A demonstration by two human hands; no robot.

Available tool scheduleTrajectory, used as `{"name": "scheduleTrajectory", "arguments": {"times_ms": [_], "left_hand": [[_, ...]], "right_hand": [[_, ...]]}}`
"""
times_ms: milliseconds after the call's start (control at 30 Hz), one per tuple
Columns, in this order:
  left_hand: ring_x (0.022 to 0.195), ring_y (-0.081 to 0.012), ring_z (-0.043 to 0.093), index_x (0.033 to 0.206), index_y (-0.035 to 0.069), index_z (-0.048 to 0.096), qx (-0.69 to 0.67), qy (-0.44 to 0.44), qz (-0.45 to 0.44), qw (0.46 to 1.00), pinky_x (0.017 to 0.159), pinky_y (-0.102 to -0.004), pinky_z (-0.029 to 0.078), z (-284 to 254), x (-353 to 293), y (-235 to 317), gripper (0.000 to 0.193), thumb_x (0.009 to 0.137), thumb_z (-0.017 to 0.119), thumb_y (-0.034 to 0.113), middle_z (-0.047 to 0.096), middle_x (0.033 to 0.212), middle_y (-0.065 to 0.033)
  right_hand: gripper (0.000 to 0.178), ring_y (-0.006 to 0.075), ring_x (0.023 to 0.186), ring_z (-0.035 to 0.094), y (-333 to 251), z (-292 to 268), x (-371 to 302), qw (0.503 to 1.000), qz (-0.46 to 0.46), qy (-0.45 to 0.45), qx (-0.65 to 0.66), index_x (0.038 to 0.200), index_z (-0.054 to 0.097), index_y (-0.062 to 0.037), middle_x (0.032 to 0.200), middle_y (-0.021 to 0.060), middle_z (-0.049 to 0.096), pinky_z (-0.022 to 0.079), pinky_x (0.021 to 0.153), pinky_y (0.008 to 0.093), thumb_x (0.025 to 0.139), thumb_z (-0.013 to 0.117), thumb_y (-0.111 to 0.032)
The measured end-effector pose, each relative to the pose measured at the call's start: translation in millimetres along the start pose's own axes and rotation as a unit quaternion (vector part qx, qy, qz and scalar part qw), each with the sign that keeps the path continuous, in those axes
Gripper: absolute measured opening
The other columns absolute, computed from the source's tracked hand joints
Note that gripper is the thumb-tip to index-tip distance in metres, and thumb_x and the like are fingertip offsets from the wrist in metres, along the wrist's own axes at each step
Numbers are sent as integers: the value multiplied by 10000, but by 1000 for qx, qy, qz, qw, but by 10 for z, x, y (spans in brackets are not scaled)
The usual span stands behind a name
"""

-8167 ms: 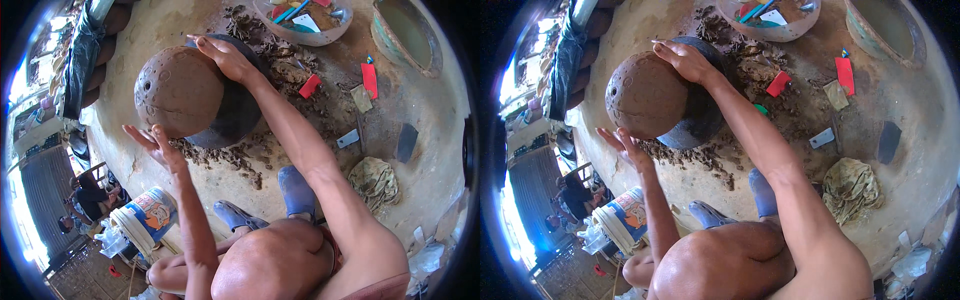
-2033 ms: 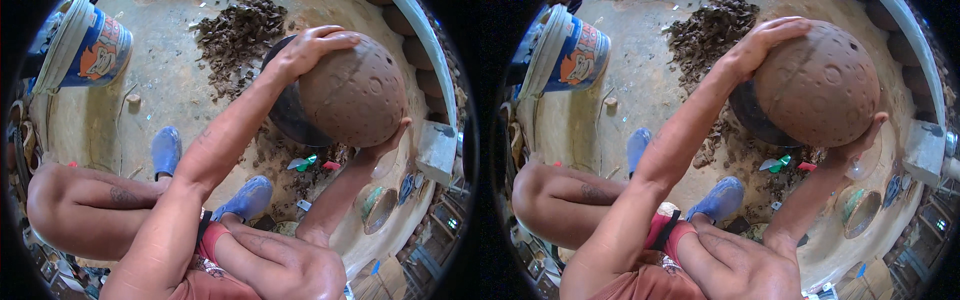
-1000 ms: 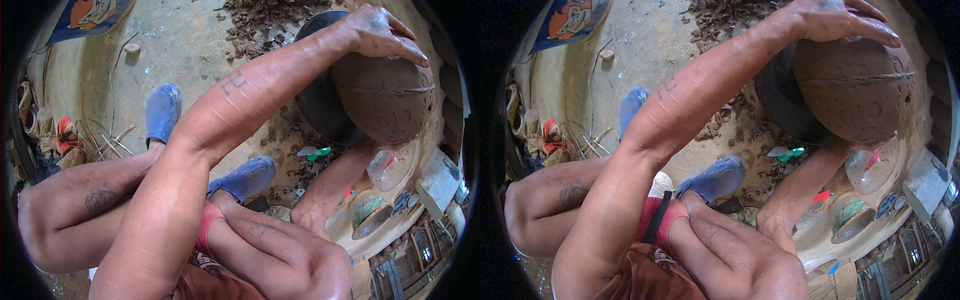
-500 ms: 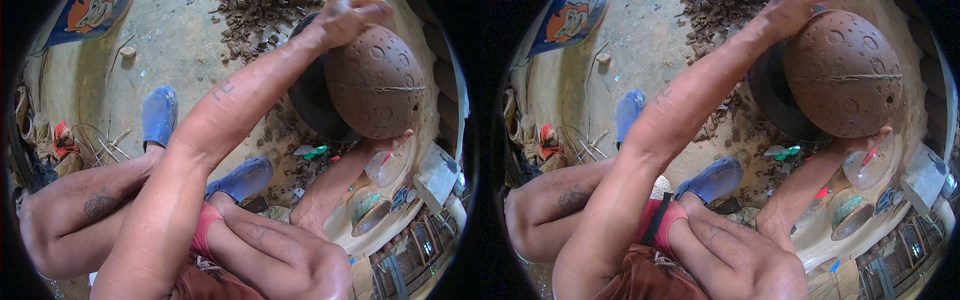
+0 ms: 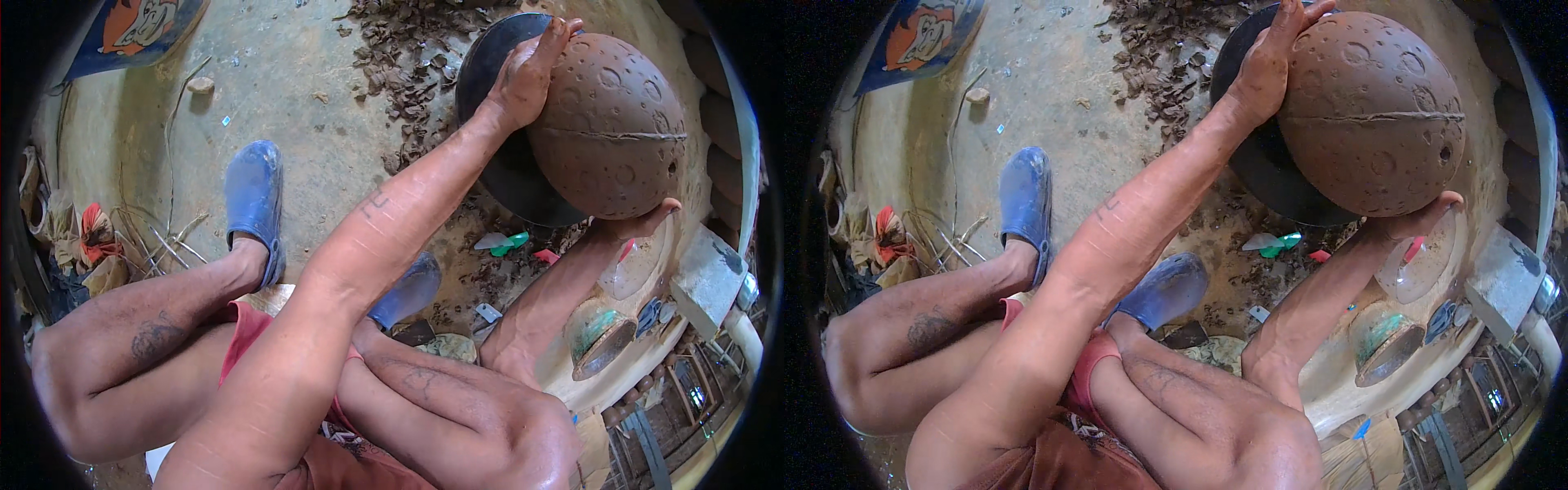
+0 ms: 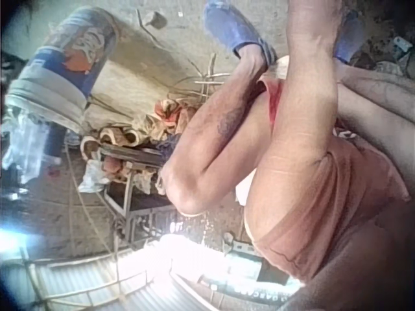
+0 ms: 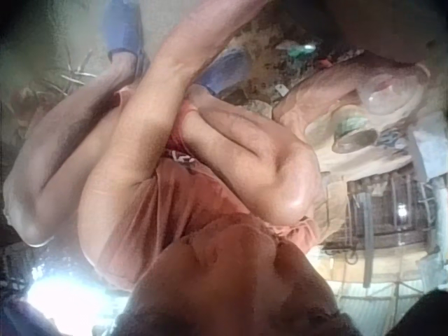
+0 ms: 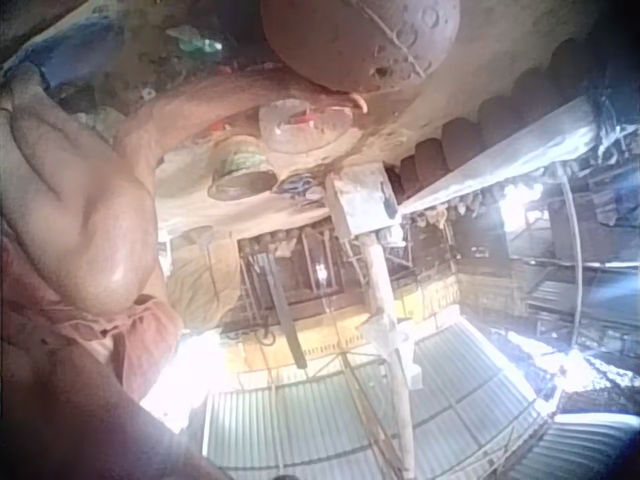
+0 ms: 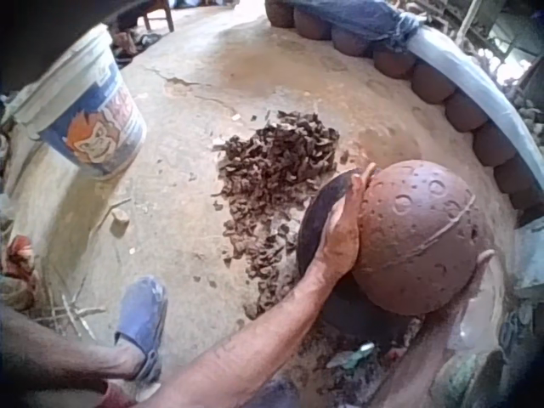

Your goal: The person shapes a clay pot on a manual wheel, using hands to smooth the exterior and a small tool to create decorative circular indentations around the surface.

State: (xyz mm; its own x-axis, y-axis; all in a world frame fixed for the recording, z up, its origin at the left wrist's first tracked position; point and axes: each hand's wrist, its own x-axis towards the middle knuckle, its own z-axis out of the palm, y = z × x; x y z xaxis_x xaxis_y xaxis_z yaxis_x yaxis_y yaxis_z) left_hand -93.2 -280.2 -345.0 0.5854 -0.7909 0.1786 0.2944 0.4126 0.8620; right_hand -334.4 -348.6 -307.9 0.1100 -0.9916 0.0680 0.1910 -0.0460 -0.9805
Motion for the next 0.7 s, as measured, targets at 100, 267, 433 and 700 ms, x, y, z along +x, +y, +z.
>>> {"name": "scheduleTrajectory", "arguments": {"times_ms": [100,267,433,700], "left_hand": [[1463,-247,592,1559,-36,602,7,8,14,1000,1271,-372,401,25,3,-31,884,1176,296,700,658,1557,-201],[1460,-248,596,1540,-48,608,32,-2,84,996,1282,-370,404,2,19,-116,819,1196,323,638,662,1545,-206],[1468,-239,584,1531,-45,616,4,-23,126,992,1278,-367,402,12,23,-99,760,1215,322,581,661,1542,-198],[1494,-229,525,1659,10,493,-9,-66,-5,998,1286,-397,376,-21,29,64,706,1238,225,509,553,1633,-144]], "right_hand": [[967,421,1551,478,-23,16,-2,1000,-1,4,-4,1695,432,-31,1723,198,459,380,1279,623,1099,366,-790],[918,401,1515,520,-43,71,-50,1000,5,16,7,1671,458,-17,1690,197,500,416,1257,598,1121,380,-748],[890,365,1491,550,16,-43,-7,996,27,-6,84,1649,483,2,1663,193,534,443,1239,555,1133,405,-719],[890,350,1512,533,13,55,-80,998,-4,-2,56,1666,476,-21,1673,168,532,441,1248,544,1138,379,-730]]}}
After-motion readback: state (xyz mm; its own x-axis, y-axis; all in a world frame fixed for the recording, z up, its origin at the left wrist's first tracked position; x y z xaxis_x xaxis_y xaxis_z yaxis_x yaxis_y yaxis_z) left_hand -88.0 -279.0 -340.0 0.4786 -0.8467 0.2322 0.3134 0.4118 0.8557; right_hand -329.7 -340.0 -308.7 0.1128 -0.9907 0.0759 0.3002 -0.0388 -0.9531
